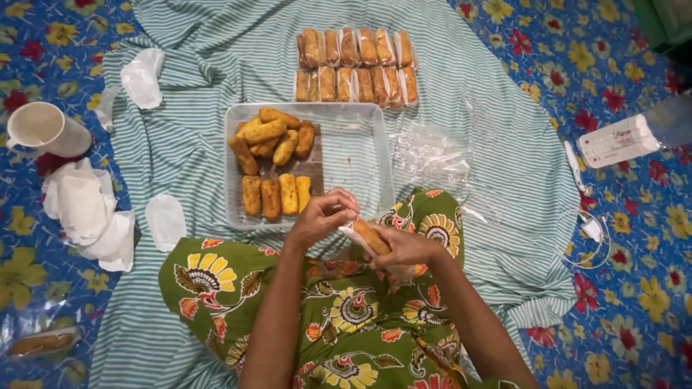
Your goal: Wrapping individual fried snacks in small paper sheets
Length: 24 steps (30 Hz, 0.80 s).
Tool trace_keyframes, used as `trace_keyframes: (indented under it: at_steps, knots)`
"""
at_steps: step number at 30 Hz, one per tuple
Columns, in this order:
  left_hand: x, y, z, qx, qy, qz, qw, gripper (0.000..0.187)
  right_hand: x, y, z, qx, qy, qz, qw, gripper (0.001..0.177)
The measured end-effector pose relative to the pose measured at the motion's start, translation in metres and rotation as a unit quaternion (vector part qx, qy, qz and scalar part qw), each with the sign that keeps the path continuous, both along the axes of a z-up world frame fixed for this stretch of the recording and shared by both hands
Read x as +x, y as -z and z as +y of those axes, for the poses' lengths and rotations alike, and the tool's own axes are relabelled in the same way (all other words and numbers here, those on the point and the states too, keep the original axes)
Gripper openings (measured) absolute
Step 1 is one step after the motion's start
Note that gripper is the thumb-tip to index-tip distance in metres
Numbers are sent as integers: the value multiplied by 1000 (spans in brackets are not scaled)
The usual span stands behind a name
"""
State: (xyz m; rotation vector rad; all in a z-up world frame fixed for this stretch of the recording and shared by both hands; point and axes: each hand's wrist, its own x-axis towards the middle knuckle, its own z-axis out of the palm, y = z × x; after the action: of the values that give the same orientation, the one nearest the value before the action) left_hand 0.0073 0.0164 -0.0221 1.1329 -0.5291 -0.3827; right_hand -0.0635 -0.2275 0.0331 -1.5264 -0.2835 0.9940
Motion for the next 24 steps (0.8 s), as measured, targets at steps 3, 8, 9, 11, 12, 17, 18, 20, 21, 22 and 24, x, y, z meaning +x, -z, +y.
trace_keyframes:
  at_steps: [3, 8, 9, 11, 12, 17, 18, 20, 21, 22, 24]
  knots:
    - [-5, -4, -3, -4, -74, 33, 997, 11, 0, 6, 0, -12, 44, 9, 999, 86]
    - [-5, -30, 2, -7, -89, 50, 995, 9, 3, 15, 0, -9, 114, 7, 993, 92]
    - [-6, -39, 2, -18, -80, 58, 995, 11, 3, 18, -3, -23, 138, 4, 990, 91]
    - [-1, -21, -3, -18, -72, 65, 995, 15, 4, 21, -1, -21, 153, 7, 988, 90]
    - [1, -11, -5, -19, -64, 71, 995, 22, 4, 22, 1, -19, 167, 9, 986, 89]
    - [4, 1, -13, 13, -72, 65, 995, 16, 2, 23, 2, -21, 173, 7, 985, 87]
    - [5, 6, -13, 14, -70, 71, 995, 15, 2, 22, 2, -19, 172, 7, 985, 86]
    - [3, 3, -12, 15, -67, 83, 994, 12, 0, 17, 5, -4, 176, 18, 984, 86]
    - [3, 2, -11, 13, -65, 93, 993, 10, -1, 14, 6, 8, 181, 27, 983, 86]
    - [2, 5, -13, 14, -64, 95, 993, 10, -1, 16, 6, 9, 182, 28, 983, 86]
    - [2, 10, -17, 11, -99, 143, 985, 6, -1, 21, 5, 23, 196, 36, 980, 80]
